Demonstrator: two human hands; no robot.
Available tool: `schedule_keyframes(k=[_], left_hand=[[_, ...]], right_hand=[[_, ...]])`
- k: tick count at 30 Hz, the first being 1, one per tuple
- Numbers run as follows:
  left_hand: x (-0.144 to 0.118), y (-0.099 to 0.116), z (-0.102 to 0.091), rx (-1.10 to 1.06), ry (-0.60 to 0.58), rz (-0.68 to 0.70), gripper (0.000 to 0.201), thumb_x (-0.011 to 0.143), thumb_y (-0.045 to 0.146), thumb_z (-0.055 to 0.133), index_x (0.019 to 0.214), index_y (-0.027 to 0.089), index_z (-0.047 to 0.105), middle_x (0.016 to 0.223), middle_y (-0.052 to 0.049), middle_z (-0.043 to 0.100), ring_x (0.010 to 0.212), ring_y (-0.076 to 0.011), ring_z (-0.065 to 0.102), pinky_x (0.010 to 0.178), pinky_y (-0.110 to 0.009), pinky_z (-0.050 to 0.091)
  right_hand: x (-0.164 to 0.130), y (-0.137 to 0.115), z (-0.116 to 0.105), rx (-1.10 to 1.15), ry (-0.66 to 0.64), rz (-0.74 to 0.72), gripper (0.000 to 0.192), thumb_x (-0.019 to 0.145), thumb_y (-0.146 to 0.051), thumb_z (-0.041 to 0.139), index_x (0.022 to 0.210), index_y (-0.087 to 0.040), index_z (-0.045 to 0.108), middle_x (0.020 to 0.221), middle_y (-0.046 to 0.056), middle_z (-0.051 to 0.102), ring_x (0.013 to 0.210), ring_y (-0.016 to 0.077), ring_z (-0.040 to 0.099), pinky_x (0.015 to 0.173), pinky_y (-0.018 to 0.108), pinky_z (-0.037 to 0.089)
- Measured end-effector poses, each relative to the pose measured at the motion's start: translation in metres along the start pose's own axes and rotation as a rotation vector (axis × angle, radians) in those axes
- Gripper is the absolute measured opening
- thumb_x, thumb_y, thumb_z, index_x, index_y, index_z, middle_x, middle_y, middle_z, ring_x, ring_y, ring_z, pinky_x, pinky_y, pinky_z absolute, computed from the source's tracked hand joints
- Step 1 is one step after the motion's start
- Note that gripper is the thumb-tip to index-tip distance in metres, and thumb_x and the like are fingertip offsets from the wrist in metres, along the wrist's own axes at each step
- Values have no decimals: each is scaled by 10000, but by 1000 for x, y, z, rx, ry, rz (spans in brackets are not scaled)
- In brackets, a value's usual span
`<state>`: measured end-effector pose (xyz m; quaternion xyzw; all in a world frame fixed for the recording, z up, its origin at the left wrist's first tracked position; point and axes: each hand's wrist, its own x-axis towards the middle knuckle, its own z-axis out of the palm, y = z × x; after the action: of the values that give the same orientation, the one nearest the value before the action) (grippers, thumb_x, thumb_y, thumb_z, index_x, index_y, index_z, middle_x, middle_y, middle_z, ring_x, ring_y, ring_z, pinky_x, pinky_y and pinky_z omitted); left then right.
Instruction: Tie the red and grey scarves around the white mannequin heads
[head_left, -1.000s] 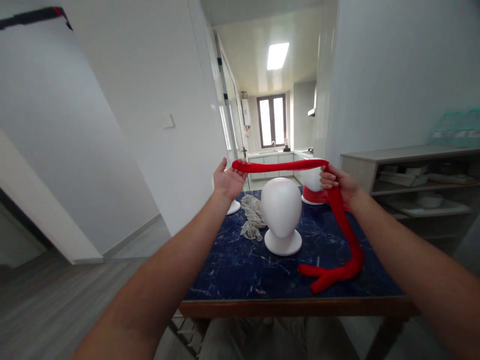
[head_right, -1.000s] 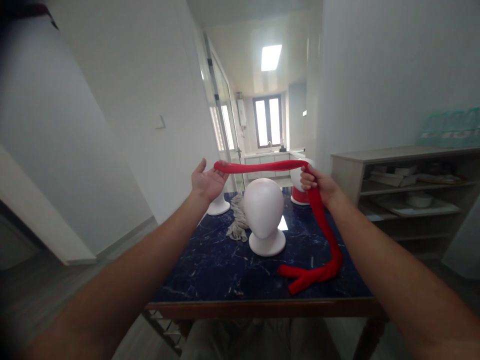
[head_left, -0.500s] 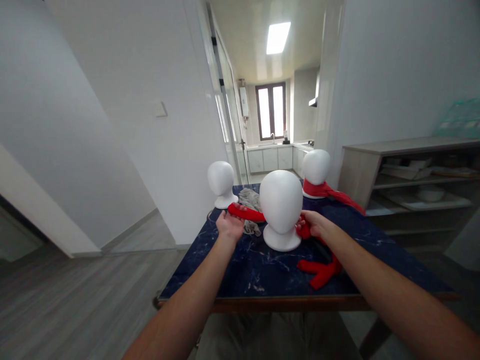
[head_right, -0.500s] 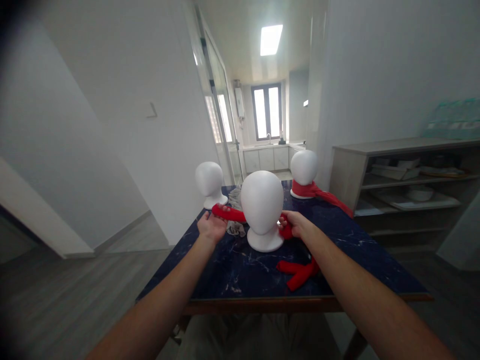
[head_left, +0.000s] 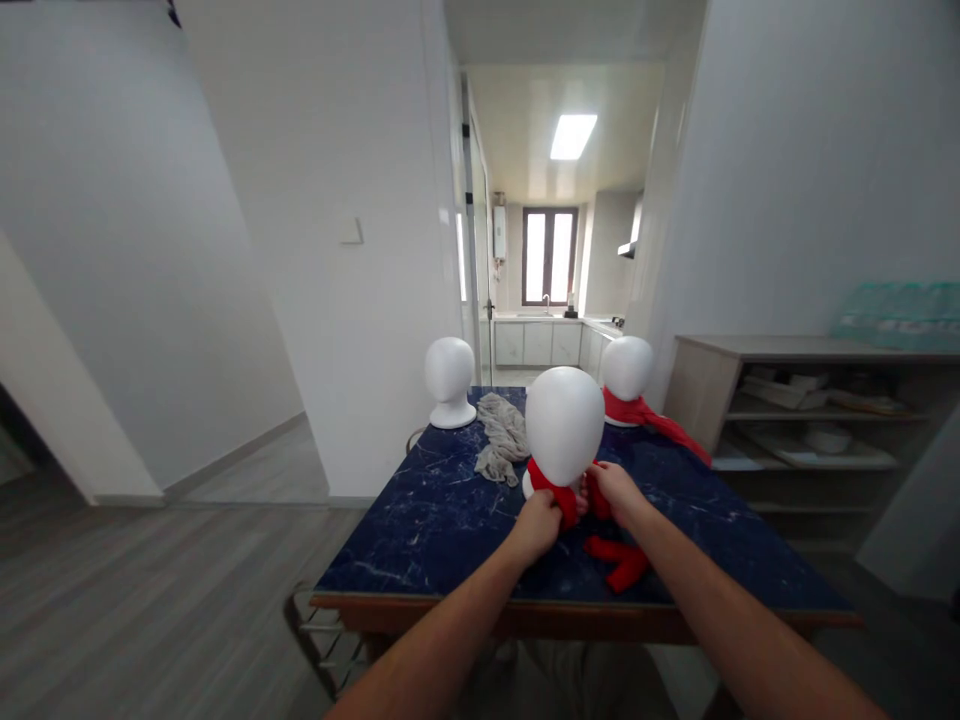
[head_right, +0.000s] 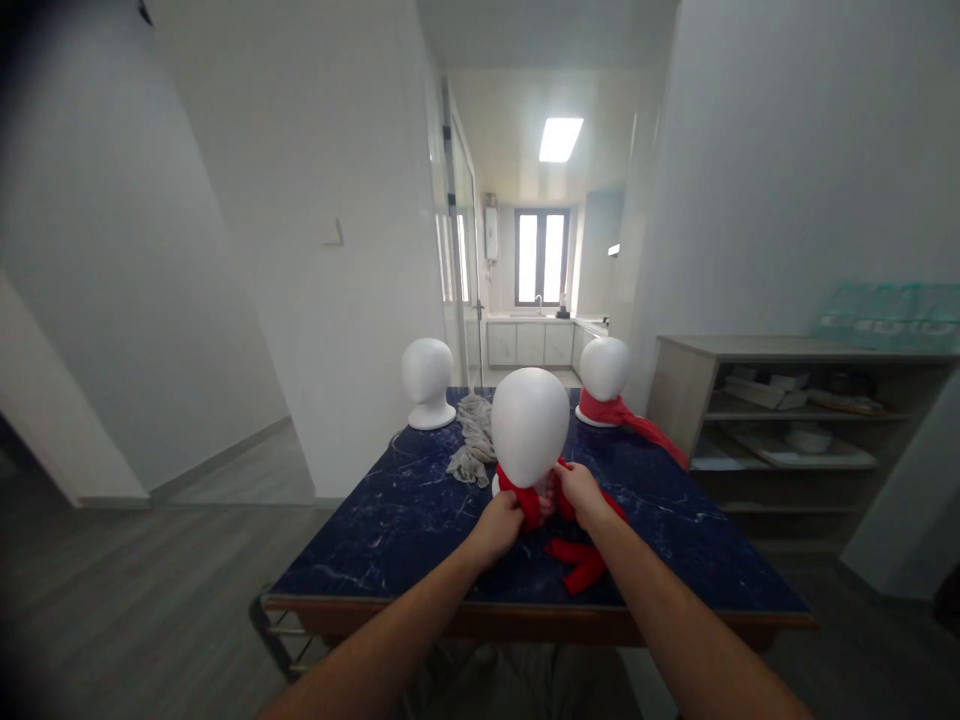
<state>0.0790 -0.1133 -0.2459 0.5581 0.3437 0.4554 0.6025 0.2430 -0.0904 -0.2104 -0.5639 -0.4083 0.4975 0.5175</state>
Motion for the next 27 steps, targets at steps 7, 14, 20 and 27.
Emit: schedule_keyframes(k=[7,14,20,27], left_hand=[[1,-1,-3,-1,58,116,344,655,186,845,995,163,802,942,-97,819,943,-311,753,916,-411,592],[2,-2,-6,-67,1,194,440,664,188,824,1098,136,770,1061,-124,820,1030,-321,755,1008,-434,560],[3,-6,-6,-105,-31,236,542,648,144,841,1178,135,734,1108,-131,808,1053,-303,749,1023,-422,555],[-5,2,-4,-50,-68,236,353,689,180,834,1038,156,785,1063,-115,814,993,-294,747,1011,-419,556]], right_hand=[[-40,29,-4,-335,196,-454,262,873,-337,634,1101,-210,645,1074,112,778,994,265,742,865,358,572],[-72,44,6,-348,75,-556,271,888,-358,585,1100,-221,683,1150,126,785,1100,285,747,1013,419,560],[-75,36,9,-373,79,-511,416,931,-474,571,1158,-199,786,1207,133,790,1164,331,733,1066,451,534],[-77,27,25,-462,31,-543,379,902,-442,630,1145,-203,795,1149,119,803,1065,325,747,959,407,544]])
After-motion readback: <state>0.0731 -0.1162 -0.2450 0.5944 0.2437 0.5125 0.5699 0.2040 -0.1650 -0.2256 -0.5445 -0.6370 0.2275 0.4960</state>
